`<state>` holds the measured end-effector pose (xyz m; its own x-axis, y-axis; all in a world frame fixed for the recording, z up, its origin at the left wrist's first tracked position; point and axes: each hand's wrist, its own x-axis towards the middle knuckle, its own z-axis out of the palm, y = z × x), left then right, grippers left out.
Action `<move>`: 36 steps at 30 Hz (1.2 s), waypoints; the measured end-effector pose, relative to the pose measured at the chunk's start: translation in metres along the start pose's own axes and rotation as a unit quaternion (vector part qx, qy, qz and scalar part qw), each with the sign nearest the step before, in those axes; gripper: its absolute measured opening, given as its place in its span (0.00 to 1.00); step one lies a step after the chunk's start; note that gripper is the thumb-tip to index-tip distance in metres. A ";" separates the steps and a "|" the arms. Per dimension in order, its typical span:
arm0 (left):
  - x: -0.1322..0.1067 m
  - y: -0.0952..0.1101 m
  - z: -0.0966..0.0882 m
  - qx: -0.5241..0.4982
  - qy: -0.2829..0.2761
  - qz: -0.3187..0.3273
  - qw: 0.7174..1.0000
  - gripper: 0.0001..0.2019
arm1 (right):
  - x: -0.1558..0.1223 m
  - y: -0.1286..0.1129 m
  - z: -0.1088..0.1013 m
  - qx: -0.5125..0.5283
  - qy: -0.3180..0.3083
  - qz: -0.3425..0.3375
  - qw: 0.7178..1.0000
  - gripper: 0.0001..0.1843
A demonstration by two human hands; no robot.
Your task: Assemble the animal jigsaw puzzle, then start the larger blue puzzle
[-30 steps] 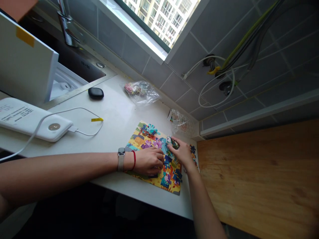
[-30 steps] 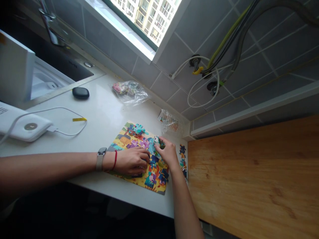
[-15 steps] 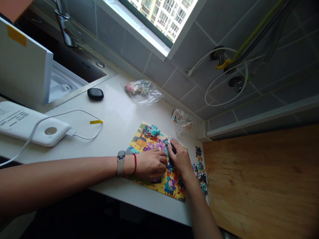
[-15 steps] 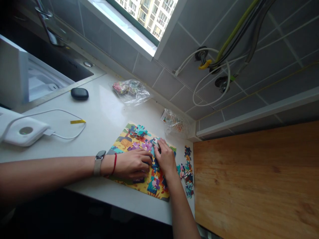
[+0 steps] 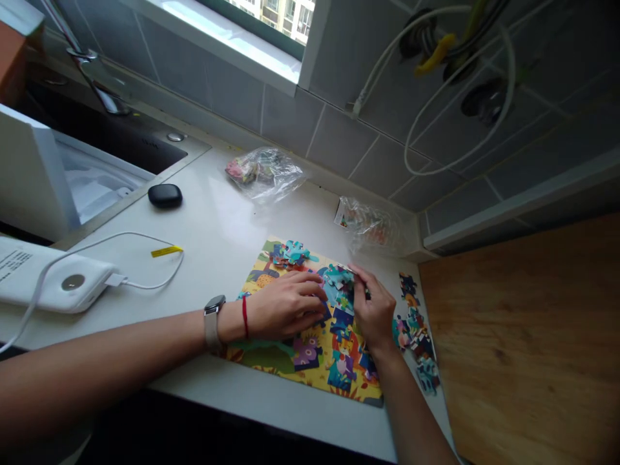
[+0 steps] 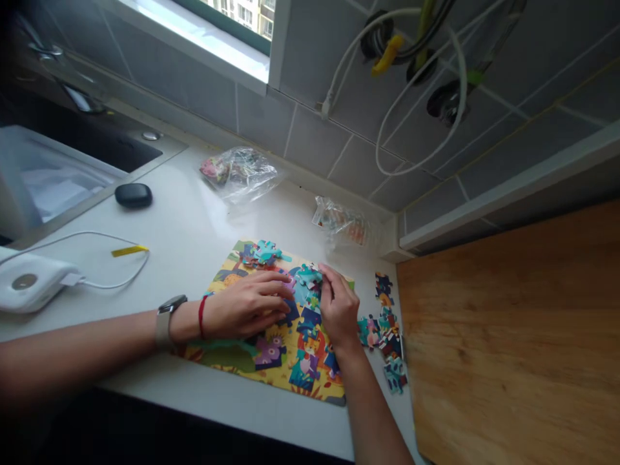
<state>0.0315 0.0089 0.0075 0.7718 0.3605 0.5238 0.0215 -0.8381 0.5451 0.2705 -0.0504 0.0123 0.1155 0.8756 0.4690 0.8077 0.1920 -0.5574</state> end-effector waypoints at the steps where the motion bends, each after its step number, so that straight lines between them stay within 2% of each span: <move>1: 0.001 -0.001 -0.002 0.000 0.000 -0.008 1.000 0.08 | 0.000 0.001 -0.001 0.025 0.028 0.039 0.999 0.14; 5: 0.003 -0.004 -0.007 0.009 -0.005 -0.040 0.999 0.08 | 0.000 0.003 -0.001 0.139 0.089 0.163 0.973 0.14; 9: 0.001 -0.009 -0.008 0.046 -0.030 -0.048 0.997 0.10 | -0.001 0.001 0.000 0.179 0.109 0.202 0.957 0.15; 13: -0.002 -0.009 -0.006 0.077 -0.077 -0.026 0.994 0.13 | -0.002 0.002 0.004 0.261 0.086 0.241 0.931 0.20; 15: -0.003 -0.008 -0.004 0.085 -0.102 -0.014 0.991 0.15 | -0.003 0.002 0.006 0.284 0.064 0.241 0.926 0.21; 20: -0.004 -0.005 -0.002 0.103 -0.190 -0.013 0.976 0.25 | -0.002 0.004 0.009 0.268 0.040 0.195 0.943 0.19; 23: -0.003 -0.003 -0.004 0.107 -0.217 -0.015 0.970 0.27 | -0.001 0.004 0.009 0.292 0.029 0.184 0.938 0.18; 30: 0.003 0.001 -0.010 0.089 -0.171 -0.004 0.981 0.17 | 0.002 0.006 0.003 0.276 0.009 0.187 0.943 0.16; 36: 0.005 0.002 -0.011 0.061 -0.140 -0.004 0.988 0.12 | -0.001 0.010 0.005 0.284 -0.010 0.203 0.937 0.20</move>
<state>0.0287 0.0139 0.0183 0.9162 0.2548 0.3092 0.0919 -0.8848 0.4568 0.2756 -0.0474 0.0025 0.3318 0.9344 0.1295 0.2609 0.0411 -0.9645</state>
